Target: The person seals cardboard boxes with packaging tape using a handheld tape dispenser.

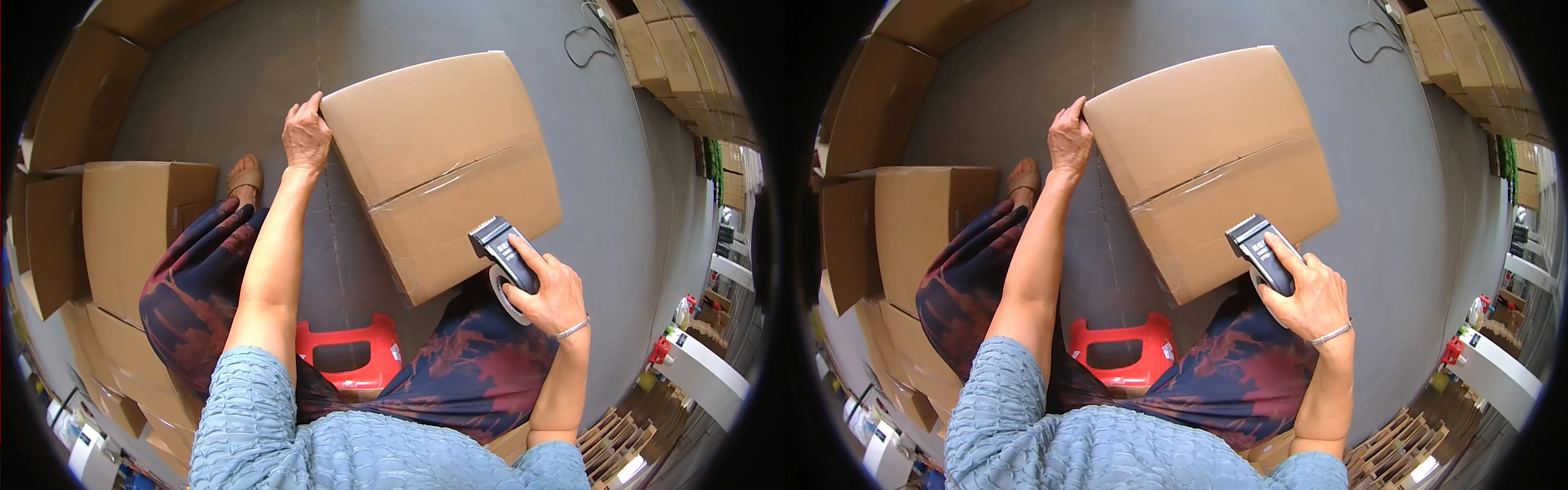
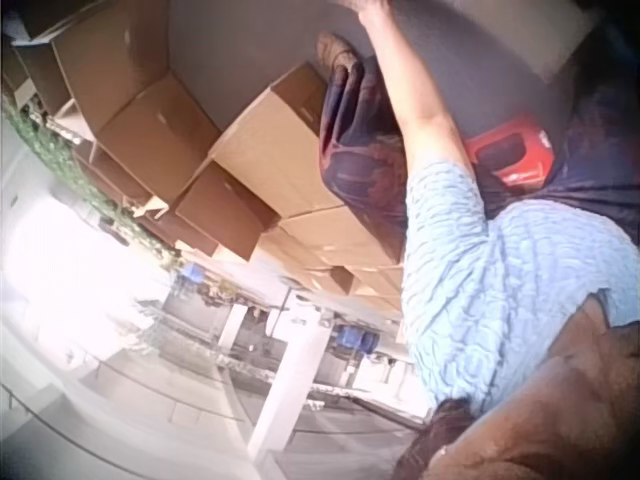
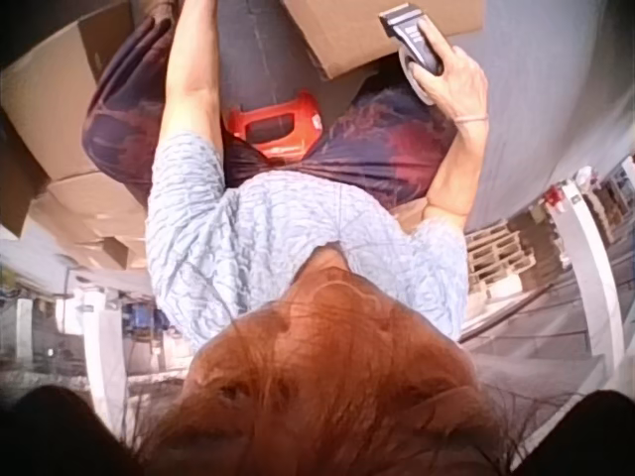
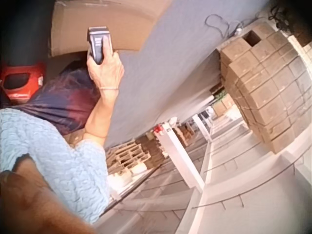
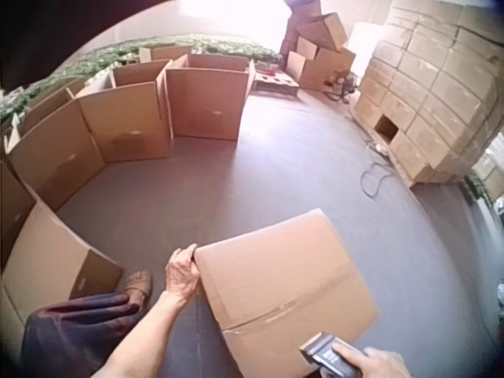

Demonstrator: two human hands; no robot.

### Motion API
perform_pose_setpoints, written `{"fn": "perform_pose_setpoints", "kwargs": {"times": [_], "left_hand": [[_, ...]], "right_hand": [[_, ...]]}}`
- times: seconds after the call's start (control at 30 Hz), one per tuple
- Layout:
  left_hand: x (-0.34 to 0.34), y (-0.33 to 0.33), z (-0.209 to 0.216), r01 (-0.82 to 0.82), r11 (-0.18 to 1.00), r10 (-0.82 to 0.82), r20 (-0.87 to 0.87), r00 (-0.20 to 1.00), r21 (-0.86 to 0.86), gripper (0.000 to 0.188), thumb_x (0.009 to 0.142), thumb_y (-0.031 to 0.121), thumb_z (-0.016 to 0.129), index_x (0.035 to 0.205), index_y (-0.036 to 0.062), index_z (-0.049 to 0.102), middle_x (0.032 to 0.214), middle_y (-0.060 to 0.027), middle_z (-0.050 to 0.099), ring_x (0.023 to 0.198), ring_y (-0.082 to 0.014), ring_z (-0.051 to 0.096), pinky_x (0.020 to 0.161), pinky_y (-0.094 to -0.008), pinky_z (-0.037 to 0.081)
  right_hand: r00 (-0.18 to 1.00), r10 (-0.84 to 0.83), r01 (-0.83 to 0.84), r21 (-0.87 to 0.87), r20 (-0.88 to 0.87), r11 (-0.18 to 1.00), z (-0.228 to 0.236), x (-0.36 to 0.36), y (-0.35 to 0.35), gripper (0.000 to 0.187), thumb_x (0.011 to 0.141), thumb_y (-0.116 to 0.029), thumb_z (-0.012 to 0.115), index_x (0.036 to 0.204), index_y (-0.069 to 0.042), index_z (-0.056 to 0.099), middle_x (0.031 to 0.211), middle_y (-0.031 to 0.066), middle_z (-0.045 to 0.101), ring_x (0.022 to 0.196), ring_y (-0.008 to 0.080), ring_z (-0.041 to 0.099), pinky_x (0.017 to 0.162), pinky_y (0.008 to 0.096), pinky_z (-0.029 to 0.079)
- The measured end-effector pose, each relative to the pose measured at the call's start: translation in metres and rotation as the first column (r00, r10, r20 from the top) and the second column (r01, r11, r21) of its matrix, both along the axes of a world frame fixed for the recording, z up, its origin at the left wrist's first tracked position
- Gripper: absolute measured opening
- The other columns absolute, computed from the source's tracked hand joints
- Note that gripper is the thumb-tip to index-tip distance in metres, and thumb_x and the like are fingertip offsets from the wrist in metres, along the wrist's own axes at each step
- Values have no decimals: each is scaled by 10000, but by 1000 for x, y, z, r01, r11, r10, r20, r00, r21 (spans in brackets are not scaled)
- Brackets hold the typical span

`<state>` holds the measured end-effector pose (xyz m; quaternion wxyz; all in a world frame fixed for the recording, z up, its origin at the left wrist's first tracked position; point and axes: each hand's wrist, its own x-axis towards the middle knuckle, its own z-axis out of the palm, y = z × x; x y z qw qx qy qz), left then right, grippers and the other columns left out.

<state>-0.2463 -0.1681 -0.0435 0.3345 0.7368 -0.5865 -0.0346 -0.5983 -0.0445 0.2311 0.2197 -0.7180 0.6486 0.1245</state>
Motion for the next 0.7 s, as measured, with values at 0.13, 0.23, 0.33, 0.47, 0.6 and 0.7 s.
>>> {"fn": "perform_pose_setpoints", "kwargs": {"times": [0.13,0.23,0.33,0.47,0.6,0.7], "left_hand": [[-2,-1,-7,-76,997,74,-171,983,-5,305,921,67,579,1208,47,681,1166,-172,709,1040,-344,693,889,-420,574],[-5,7,-14,-120,993,114,-355,928,5,353,987,192,553,1300,61,649,1213,-191,695,1120,-347,674,945,-406,548],[-34,21,0,-111,988,156,-757,634,111,493,1038,359,483,1430,66,546,1334,-200,638,1253,-327,609,1046,-374,478],[-50,30,-4,18,983,102,-621,777,183,903,1015,528,485,1586,-38,75,1633,-287,187,1507,-401,247,1220,-406,251],[-72,57,-7,35,983,82,-597,798,182,931,1007,527,507,1582,-41,44,1631,-296,174,1506,-412,240,1220,-421,258],[-119,98,3,-3,949,208,-620,756,314,940,997,510,531,1580,-39,41,1616,-316,204,1482,-436,285,1210,-434,269]], "right_hand": [[1000,-9,9,-14,23,1000,2,2,1,663,727,-305,722,1380,-249,622,841,201,647,775,388,673,735,466,538],[999,-22,22,5,37,1000,5,3,2,657,734,-294,717,1382,-236,620,895,210,667,804,398,680,754,463,544],[998,-31,34,-44,57,998,7,-7,10,647,740,-287,713,1377,-218,620,935,214,678,818,405,681,766,466,547],[995,-31,42,-116,91,992,14,-14,20,631,741,-277,709,1363,-205,625,947,213,678,837,405,680,779,471,547],[992,-70,80,-96,103,992,22,-24,32,632,740,-291,710,1365,-240,627,881,213,646,811,404,665,749,488,535],[986,-12,51,-234,164,971,15,-42,40,625,734,-306,707,1354,-271,634,834,216,635,792,410,657,742,497,530]]}}
